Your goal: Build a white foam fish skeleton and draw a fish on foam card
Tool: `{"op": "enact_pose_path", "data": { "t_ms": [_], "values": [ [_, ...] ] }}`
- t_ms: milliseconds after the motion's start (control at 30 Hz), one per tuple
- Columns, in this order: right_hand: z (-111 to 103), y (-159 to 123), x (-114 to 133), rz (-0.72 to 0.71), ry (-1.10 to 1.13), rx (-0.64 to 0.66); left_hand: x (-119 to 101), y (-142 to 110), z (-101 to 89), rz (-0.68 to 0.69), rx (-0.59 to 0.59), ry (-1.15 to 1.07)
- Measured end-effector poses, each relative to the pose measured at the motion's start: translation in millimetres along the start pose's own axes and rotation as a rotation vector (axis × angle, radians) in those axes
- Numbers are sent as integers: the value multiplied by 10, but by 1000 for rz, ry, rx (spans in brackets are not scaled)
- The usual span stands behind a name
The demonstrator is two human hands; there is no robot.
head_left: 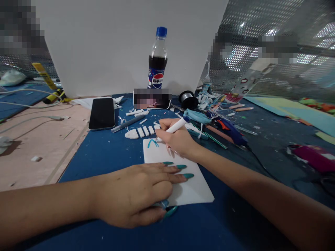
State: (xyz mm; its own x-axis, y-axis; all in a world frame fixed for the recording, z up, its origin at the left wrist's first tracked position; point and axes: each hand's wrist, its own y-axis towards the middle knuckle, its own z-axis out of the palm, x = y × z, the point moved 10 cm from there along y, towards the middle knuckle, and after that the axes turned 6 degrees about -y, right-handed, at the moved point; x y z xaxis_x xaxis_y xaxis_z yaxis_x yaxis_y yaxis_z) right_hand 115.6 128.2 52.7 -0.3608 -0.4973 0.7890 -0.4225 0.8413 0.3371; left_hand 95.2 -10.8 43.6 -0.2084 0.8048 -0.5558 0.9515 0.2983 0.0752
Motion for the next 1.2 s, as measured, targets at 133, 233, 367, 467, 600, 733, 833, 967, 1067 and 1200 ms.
{"op": "enact_pose_path", "data": {
  "t_ms": [133,233,367,467,600,733,833,967,1067,1200],
  "values": [
    [-6,-7,-11,2,27,-4,-7,1,-12,8,-10,4],
    [0,-12,-20,14,43,-3,-7,0,-24,7,-17,-5],
    [7,-11,-21,20,61,1,-9,-2,-21,7,-15,-19],
    [16,-9,-41,32,84,10,-7,-3,-17,7,-16,-15],
    [24,-18,-59,56,104,10,2,1,-7,1,-10,-15],
    [4,-39,-4,44,127,-15,4,2,-10,0,-9,-21],
    [137,-61,28,68,194,123,4,-1,-23,-2,-18,-31],
    [256,-100,34,126,257,248,5,-7,-23,-4,-21,-39],
    [264,-108,32,141,271,250,5,-10,-16,-2,-23,-38],
    [279,-114,27,145,268,263,0,-6,-24,3,-32,-48]
  ]
}}
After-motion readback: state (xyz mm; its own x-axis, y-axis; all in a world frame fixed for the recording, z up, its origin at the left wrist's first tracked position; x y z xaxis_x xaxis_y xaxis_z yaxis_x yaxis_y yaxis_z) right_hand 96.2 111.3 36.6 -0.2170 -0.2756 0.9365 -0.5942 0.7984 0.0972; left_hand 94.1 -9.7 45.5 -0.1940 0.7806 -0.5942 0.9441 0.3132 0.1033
